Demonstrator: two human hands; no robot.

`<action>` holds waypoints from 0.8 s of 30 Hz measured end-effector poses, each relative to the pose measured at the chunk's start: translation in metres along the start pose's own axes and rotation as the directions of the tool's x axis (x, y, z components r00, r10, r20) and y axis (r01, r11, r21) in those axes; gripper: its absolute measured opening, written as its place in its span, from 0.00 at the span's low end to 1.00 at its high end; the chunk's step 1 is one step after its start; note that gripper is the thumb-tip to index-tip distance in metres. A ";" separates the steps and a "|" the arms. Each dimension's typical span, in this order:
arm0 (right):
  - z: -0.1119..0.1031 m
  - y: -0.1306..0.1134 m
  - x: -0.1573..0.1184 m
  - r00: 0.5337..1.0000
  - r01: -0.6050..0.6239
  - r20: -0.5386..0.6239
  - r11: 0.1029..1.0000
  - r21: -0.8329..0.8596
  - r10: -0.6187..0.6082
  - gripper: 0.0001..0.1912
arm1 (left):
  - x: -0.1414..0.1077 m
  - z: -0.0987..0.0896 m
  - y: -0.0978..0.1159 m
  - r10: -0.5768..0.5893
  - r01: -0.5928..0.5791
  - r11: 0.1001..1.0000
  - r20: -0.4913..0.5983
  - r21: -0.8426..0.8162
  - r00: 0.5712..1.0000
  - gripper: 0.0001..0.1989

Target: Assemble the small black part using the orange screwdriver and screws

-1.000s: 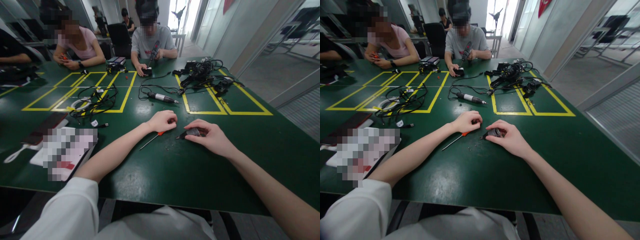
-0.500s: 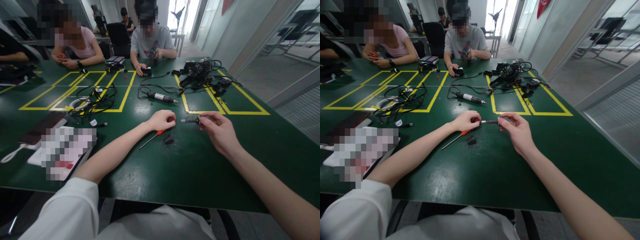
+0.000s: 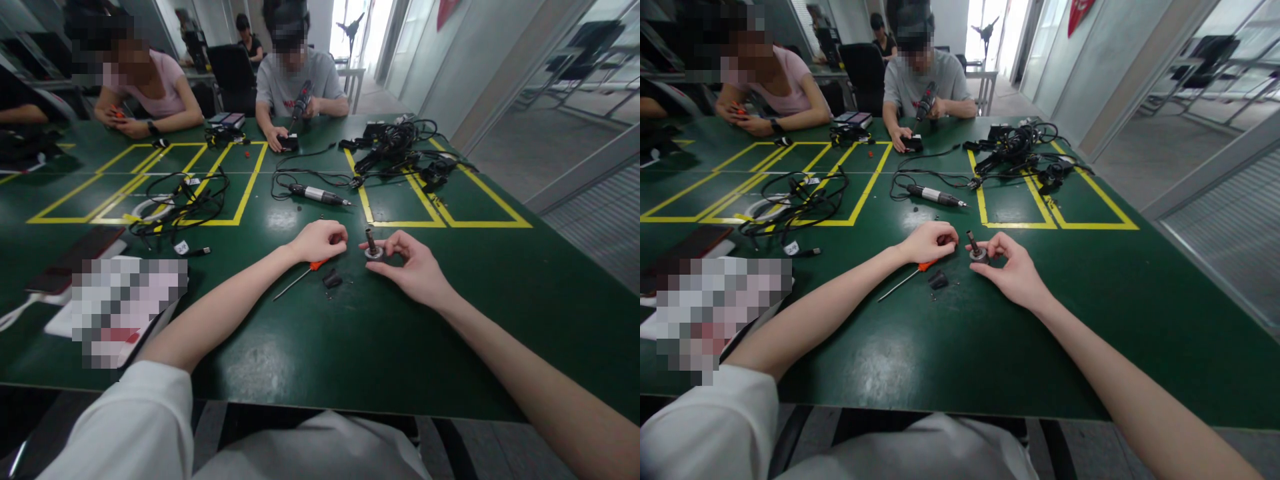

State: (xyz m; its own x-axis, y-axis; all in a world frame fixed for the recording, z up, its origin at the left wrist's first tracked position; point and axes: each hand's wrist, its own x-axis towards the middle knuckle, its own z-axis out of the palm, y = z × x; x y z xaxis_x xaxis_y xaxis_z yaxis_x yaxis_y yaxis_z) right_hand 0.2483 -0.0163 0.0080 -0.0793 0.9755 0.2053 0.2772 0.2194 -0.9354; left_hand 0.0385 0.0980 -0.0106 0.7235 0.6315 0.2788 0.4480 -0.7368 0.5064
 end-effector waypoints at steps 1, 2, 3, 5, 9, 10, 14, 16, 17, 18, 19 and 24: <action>0.002 0.002 -0.001 0.999 0.036 0.025 0.998 -0.050 -0.035 0.24 | 0.000 0.000 0.000 0.002 -0.002 1.000 -0.001 -0.001 1.000 0.08; 0.003 0.003 -0.002 0.997 0.061 0.052 0.994 -0.091 -0.057 0.23 | 0.000 0.000 0.000 0.003 -0.003 1.000 -0.004 -0.003 1.000 0.08; 0.005 0.004 -0.003 0.995 0.077 0.077 0.989 -0.127 -0.068 0.21 | 0.000 0.000 0.000 0.002 -0.002 1.000 -0.008 -0.006 1.000 0.08; 0.007 0.005 -0.004 0.990 0.092 0.120 0.977 -0.190 -0.070 0.20 | 0.000 0.000 0.001 0.001 -0.002 1.000 -0.010 -0.014 1.000 0.08; 0.007 0.006 -0.002 0.983 0.115 0.163 0.976 -0.186 -0.085 0.21 | 0.000 0.000 0.001 -0.003 0.003 1.000 -0.005 -0.016 1.000 0.08; 0.006 0.007 -0.001 0.983 0.119 0.161 0.976 -0.183 -0.090 0.22 | 0.000 0.000 0.001 -0.005 0.004 1.000 -0.005 -0.013 1.000 0.08; 0.004 0.010 0.000 0.988 0.111 0.127 0.968 -0.225 -0.084 0.22 | 0.000 0.000 0.002 -0.009 0.009 1.000 -0.003 -0.002 1.000 0.08; 0.004 0.012 0.000 0.990 0.089 0.126 0.977 -0.194 -0.065 0.23 | 0.001 0.000 0.002 -0.012 0.012 1.000 -0.001 0.004 1.000 0.08; 0.005 0.012 -0.001 0.989 0.077 0.134 0.983 -0.167 -0.055 0.23 | 0.001 0.000 0.002 -0.013 0.013 1.000 0.000 0.007 1.000 0.08; 0.006 0.012 -0.001 0.989 0.068 0.142 0.987 -0.145 -0.047 0.23 | 0.001 -0.001 0.003 -0.014 0.014 1.000 0.002 0.010 1.000 0.08; 0.007 0.011 -0.002 0.988 0.063 0.150 0.990 -0.130 -0.043 0.23 | 0.001 -0.001 0.003 -0.015 0.015 1.000 0.003 0.012 1.000 0.08; 0.014 0.006 -0.003 0.982 0.085 0.181 0.989 -0.122 -0.063 0.26 | 0.000 -0.002 0.004 -0.016 0.016 1.000 0.001 0.010 1.000 0.08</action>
State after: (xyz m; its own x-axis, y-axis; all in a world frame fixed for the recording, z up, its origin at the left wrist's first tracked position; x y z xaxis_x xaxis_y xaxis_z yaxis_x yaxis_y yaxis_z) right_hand 0.2370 -0.0182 -0.0019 -0.2684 0.9406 0.2079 0.3841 0.3024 -0.8724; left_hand 0.0388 0.0955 -0.0074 0.7171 0.6426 0.2698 0.4642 -0.7292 0.5028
